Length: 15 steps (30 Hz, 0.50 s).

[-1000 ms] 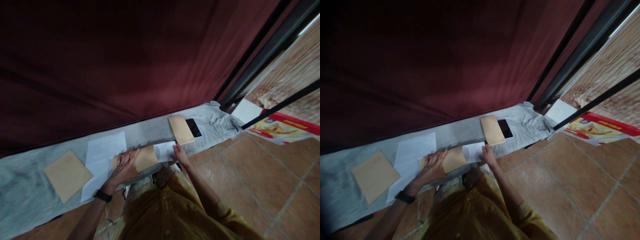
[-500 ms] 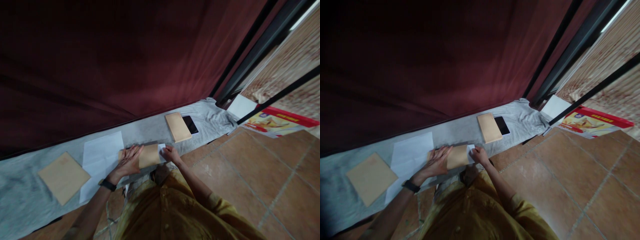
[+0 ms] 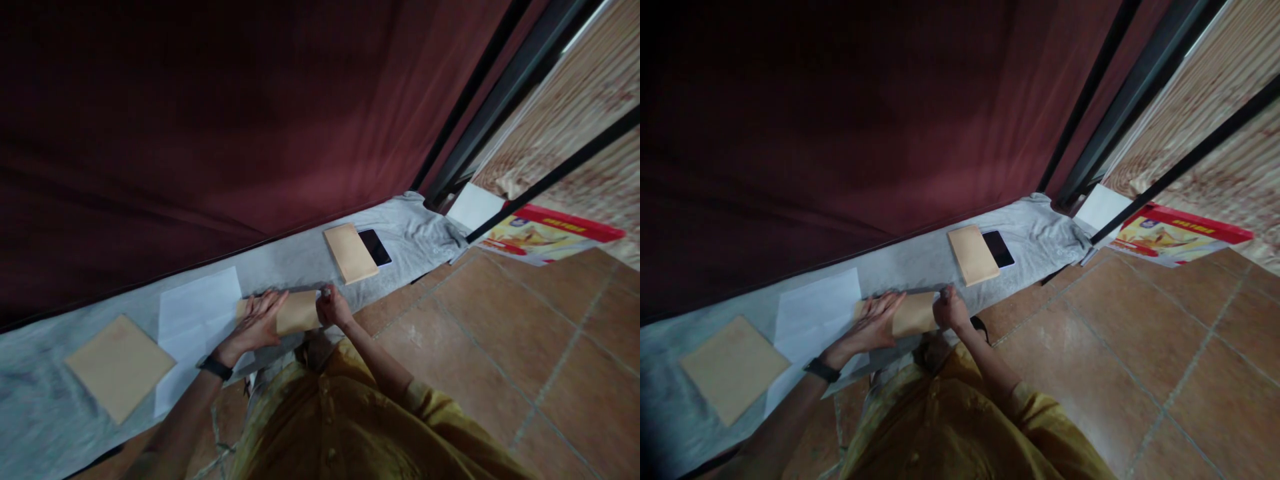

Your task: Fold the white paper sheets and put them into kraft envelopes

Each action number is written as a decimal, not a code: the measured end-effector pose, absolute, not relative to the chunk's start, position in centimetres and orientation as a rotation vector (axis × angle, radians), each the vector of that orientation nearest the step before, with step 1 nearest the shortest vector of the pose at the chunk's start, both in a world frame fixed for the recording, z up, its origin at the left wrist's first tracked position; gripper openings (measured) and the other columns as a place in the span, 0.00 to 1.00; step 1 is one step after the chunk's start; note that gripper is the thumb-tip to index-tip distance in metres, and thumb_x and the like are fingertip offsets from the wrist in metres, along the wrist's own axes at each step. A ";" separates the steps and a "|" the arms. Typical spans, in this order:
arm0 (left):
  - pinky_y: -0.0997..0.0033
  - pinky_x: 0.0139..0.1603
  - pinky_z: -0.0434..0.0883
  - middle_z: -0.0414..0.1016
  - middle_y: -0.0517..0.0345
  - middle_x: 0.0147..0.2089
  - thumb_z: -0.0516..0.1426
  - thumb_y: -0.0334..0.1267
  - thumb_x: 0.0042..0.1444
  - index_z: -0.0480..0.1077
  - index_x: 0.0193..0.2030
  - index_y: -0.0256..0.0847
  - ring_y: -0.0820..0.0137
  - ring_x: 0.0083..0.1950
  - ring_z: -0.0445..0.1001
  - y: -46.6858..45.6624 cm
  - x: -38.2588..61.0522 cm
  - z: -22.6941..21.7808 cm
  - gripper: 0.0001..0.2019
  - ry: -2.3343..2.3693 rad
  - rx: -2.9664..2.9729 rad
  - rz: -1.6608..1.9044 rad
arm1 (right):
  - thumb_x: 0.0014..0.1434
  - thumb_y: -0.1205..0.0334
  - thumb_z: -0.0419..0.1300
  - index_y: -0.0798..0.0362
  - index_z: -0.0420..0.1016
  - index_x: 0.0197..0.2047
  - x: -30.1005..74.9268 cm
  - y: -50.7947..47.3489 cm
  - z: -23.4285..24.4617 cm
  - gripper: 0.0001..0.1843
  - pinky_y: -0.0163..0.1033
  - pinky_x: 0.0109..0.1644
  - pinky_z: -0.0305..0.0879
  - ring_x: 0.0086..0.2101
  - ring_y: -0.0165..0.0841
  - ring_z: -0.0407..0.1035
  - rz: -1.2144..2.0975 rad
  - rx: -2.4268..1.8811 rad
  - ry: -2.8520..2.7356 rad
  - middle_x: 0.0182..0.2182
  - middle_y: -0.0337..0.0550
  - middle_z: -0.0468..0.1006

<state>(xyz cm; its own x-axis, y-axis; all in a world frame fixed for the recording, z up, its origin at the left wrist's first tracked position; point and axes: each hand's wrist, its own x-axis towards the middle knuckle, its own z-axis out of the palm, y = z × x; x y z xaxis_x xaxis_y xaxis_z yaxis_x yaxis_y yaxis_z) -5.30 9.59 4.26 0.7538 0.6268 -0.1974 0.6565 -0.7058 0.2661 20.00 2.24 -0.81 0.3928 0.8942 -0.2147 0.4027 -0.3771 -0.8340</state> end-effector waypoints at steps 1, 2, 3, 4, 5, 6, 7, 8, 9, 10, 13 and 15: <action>0.33 0.74 0.41 0.53 0.38 0.76 0.68 0.44 0.43 0.38 0.78 0.45 0.45 0.78 0.47 9.7 -5.3 4.2 0.60 0.988 2.628 -0.122 | 0.52 0.66 0.62 0.53 0.74 0.50 20.1 2.4 -0.7 0.20 0.38 0.37 0.67 0.32 0.37 0.72 0.887 -1.960 -1.111 0.30 0.40 0.78; 0.33 0.74 0.42 0.54 0.38 0.76 0.68 0.45 0.43 0.38 0.78 0.45 0.45 0.78 0.48 9.8 -5.2 4.1 0.60 0.982 2.624 -0.110 | 0.52 0.67 0.62 0.52 0.76 0.47 20.1 2.5 -0.5 0.17 0.38 0.37 0.67 0.33 0.37 0.73 0.888 -1.971 -1.118 0.30 0.40 0.78; 0.33 0.74 0.42 0.54 0.38 0.75 0.67 0.45 0.43 0.38 0.78 0.46 0.44 0.77 0.48 9.9 -5.2 3.9 0.60 0.976 2.619 -0.095 | 0.51 0.68 0.63 0.51 0.78 0.42 20.2 2.7 -0.4 0.13 0.37 0.37 0.66 0.32 0.37 0.73 0.896 -1.984 -1.128 0.29 0.41 0.78; 0.34 0.74 0.43 0.55 0.39 0.75 0.67 0.45 0.43 0.37 0.79 0.46 0.44 0.77 0.49 10.0 -5.1 3.7 0.60 0.970 2.615 -0.081 | 0.51 0.68 0.63 0.50 0.78 0.36 20.4 2.9 -0.2 0.08 0.37 0.36 0.66 0.32 0.37 0.73 0.910 -1.995 -1.138 0.28 0.40 0.78; 0.34 0.74 0.43 0.55 0.39 0.75 0.67 0.45 0.44 0.37 0.79 0.46 0.44 0.77 0.49 10.1 -5.1 3.5 0.60 0.965 2.612 -0.072 | 0.50 0.69 0.62 0.49 0.78 0.30 20.5 3.1 -0.1 0.05 0.36 0.35 0.65 0.30 0.36 0.73 0.928 -2.006 -1.145 0.26 0.39 0.78; 0.34 0.74 0.43 0.54 0.39 0.75 0.67 0.45 0.44 0.36 0.79 0.46 0.44 0.77 0.49 10.1 -5.0 3.4 0.60 0.961 2.610 -0.069 | 0.50 0.70 0.62 0.49 0.76 0.26 20.5 3.2 0.0 0.06 0.36 0.33 0.64 0.29 0.36 0.72 0.945 -2.013 -1.149 0.24 0.39 0.77; 0.34 0.74 0.43 0.54 0.39 0.76 0.67 0.45 0.44 0.36 0.79 0.47 0.44 0.77 0.49 10.2 -4.9 3.3 0.60 0.957 2.610 -0.069 | 0.49 0.70 0.62 0.49 0.75 0.23 20.6 3.3 0.0 0.08 0.35 0.32 0.63 0.28 0.35 0.72 0.959 -2.018 -1.148 0.22 0.38 0.76; 0.34 0.74 0.43 0.53 0.39 0.76 0.67 0.44 0.44 0.36 0.79 0.47 0.44 0.77 0.48 10.2 -4.8 3.2 0.60 0.954 2.611 -0.069 | 0.49 0.71 0.62 0.49 0.75 0.22 20.6 3.4 0.0 0.09 0.35 0.31 0.63 0.28 0.35 0.72 0.965 -2.018 -1.143 0.21 0.37 0.76; 0.34 0.74 0.43 0.53 0.39 0.76 0.67 0.44 0.44 0.37 0.79 0.47 0.44 0.78 0.48 10.2 -4.7 3.2 0.60 0.950 2.614 -0.069 | 0.49 0.71 0.62 0.49 0.75 0.21 20.7 3.4 0.0 0.09 0.34 0.31 0.62 0.27 0.35 0.72 0.964 -2.014 -1.136 0.21 0.37 0.75; 0.34 0.74 0.43 0.53 0.39 0.76 0.67 0.44 0.43 0.37 0.79 0.47 0.44 0.78 0.48 10.2 -4.6 3.2 0.60 0.952 2.617 -0.065 | 0.49 0.70 0.63 0.49 0.76 0.21 20.6 3.4 -0.1 0.09 0.34 0.30 0.62 0.28 0.35 0.72 0.962 -2.010 -1.129 0.21 0.37 0.75; 0.34 0.74 0.43 0.54 0.40 0.76 0.67 0.46 0.43 0.37 0.79 0.47 0.44 0.78 0.48 10.3 -4.4 3.3 0.60 0.958 2.626 -0.049 | 0.49 0.68 0.63 0.48 0.76 0.21 20.6 3.2 -0.3 0.08 0.34 0.30 0.62 0.28 0.35 0.72 0.949 -1.997 -1.112 0.20 0.37 0.75; 0.34 0.74 0.44 0.54 0.40 0.76 0.68 0.46 0.43 0.37 0.79 0.47 0.45 0.78 0.48 10.3 -4.3 3.4 0.61 0.957 2.625 -0.056 | 0.49 0.67 0.64 0.48 0.76 0.21 20.6 3.1 -0.5 0.07 0.34 0.30 0.61 0.27 0.34 0.71 0.941 -1.984 -1.104 0.19 0.37 0.74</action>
